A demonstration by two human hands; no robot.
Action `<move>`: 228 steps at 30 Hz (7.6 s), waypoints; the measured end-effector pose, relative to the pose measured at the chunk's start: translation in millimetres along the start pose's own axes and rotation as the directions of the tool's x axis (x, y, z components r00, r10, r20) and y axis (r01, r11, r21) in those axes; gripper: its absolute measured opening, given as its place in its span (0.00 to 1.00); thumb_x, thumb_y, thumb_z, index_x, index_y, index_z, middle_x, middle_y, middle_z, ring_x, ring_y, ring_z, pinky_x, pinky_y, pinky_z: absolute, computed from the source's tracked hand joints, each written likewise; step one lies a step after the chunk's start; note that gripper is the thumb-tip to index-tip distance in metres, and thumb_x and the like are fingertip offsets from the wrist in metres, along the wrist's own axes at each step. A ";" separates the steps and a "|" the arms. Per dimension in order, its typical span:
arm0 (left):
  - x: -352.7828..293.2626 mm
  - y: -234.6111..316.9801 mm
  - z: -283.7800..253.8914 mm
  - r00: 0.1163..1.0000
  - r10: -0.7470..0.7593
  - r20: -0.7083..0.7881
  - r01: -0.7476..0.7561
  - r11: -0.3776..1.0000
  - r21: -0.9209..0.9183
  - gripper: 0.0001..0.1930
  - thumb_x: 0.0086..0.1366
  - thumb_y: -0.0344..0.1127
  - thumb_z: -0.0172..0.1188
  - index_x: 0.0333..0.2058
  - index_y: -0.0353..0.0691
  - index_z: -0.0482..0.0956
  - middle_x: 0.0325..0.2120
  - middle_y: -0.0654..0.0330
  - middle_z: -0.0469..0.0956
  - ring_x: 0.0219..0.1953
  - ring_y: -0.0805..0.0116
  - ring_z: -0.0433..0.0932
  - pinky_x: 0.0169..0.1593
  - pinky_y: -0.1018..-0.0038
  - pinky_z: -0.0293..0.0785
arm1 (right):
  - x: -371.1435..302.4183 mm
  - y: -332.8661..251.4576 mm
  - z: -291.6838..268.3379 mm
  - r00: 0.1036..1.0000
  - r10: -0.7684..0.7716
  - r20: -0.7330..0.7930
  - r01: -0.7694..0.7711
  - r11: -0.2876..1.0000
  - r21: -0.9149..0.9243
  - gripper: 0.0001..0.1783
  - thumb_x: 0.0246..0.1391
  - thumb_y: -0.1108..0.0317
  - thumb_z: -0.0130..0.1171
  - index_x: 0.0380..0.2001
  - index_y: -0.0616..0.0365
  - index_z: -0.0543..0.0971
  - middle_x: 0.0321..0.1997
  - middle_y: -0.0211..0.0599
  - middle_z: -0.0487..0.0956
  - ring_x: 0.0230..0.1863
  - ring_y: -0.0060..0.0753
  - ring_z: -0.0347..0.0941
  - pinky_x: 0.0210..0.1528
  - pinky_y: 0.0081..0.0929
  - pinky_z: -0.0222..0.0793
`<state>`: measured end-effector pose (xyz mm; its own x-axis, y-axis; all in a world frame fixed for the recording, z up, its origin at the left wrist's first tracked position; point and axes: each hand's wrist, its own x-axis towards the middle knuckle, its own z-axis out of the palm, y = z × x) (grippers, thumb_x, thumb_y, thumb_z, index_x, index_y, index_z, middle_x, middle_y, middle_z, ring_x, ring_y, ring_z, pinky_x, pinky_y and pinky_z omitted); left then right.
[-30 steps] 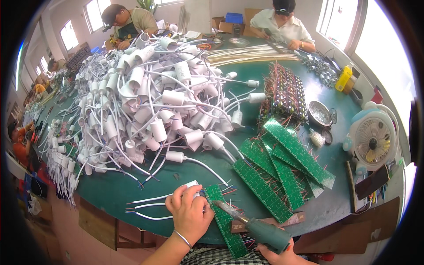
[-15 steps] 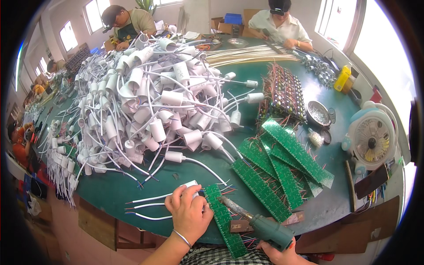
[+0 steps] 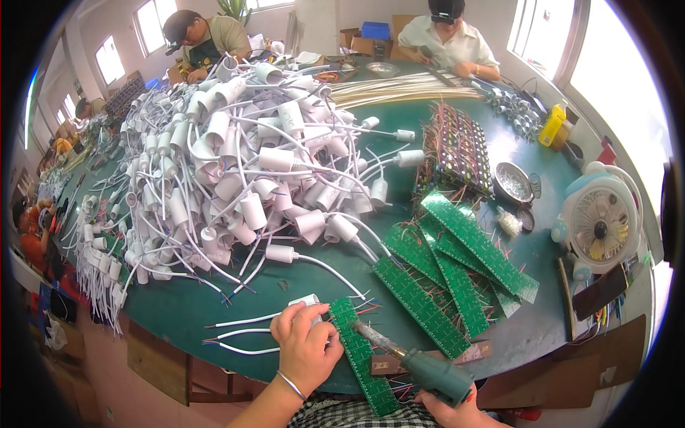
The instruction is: The person solders wires and LED components onto green circuit boards with a soldering iron.
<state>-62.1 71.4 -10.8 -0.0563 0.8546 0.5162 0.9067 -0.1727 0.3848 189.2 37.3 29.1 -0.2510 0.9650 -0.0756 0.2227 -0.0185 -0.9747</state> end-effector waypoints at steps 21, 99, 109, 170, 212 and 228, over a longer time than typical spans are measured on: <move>1.1 -2.1 -2.0 1.000 -0.019 0.018 0.020 0.998 -0.056 0.12 0.36 0.26 0.65 0.21 0.46 0.73 0.43 0.64 0.73 0.50 0.50 0.65 0.53 0.57 0.57 | -2.4 -7.4 7.9 0.997 0.079 0.023 -0.081 0.993 0.086 0.22 0.45 0.73 0.66 0.45 0.66 0.74 0.42 0.45 0.78 0.40 0.34 0.75 0.42 0.31 0.70; -20.7 -263.7 -132.8 0.865 -0.364 -0.345 0.247 0.908 -0.338 0.07 0.59 0.29 0.52 0.26 0.33 0.76 0.29 0.57 0.77 0.36 0.66 0.75 0.43 0.73 0.69 | -17.7 -21.3 7.4 0.984 0.009 -0.178 -0.003 1.000 0.030 0.06 0.53 0.71 0.58 0.27 0.63 0.75 0.21 0.34 0.78 0.21 0.29 0.69 0.30 0.33 0.66; -33.9 -270.3 -148.9 0.592 -0.731 -0.339 0.805 0.557 0.204 0.27 0.55 0.49 0.64 0.45 0.36 0.69 0.26 0.51 0.77 0.29 0.55 0.77 0.38 0.64 0.72 | -13.9 -16.7 10.1 0.991 0.035 -0.128 -0.024 0.996 0.090 0.05 0.52 0.73 0.58 0.27 0.64 0.75 0.21 0.35 0.77 0.22 0.28 0.71 0.30 0.32 0.67; -46.1 9.3 -32.9 0.976 -0.034 0.217 0.035 0.999 -0.004 0.12 0.43 0.30 0.66 0.29 0.43 0.76 0.35 0.59 0.69 0.40 0.54 0.67 0.42 0.61 0.63 | -10.2 1.1 -6.0 0.972 0.213 -0.103 -0.185 0.956 0.226 0.13 0.51 0.72 0.61 0.40 0.66 0.76 0.30 0.35 0.79 0.29 0.26 0.74 0.34 0.27 0.70; -5.0 7.1 -10.1 0.995 -0.016 0.101 0.032 0.986 -0.164 0.12 0.43 0.27 0.64 0.30 0.43 0.76 0.34 0.59 0.72 0.39 0.54 0.66 0.44 0.63 0.63 | -15.4 14.8 -10.3 0.985 0.157 -0.075 -0.140 0.970 0.199 0.14 0.53 0.73 0.59 0.43 0.66 0.76 0.32 0.37 0.79 0.31 0.27 0.75 0.34 0.28 0.70; -5.3 10.9 -7.0 0.989 -0.094 0.110 0.097 0.995 -0.020 0.07 0.43 0.32 0.64 0.24 0.49 0.77 0.44 0.66 0.70 0.49 0.56 0.61 0.51 0.60 0.52 | -15.0 9.6 -11.3 0.993 0.121 -0.004 -0.119 0.984 0.134 0.12 0.50 0.74 0.60 0.40 0.65 0.77 0.32 0.36 0.79 0.30 0.27 0.75 0.33 0.28 0.70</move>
<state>-54.8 61.6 -4.0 -0.0954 0.9156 0.3907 0.8886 -0.0986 0.4480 205.7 25.5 23.3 -0.2188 0.9567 -0.1918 0.1232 -0.1679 -0.9781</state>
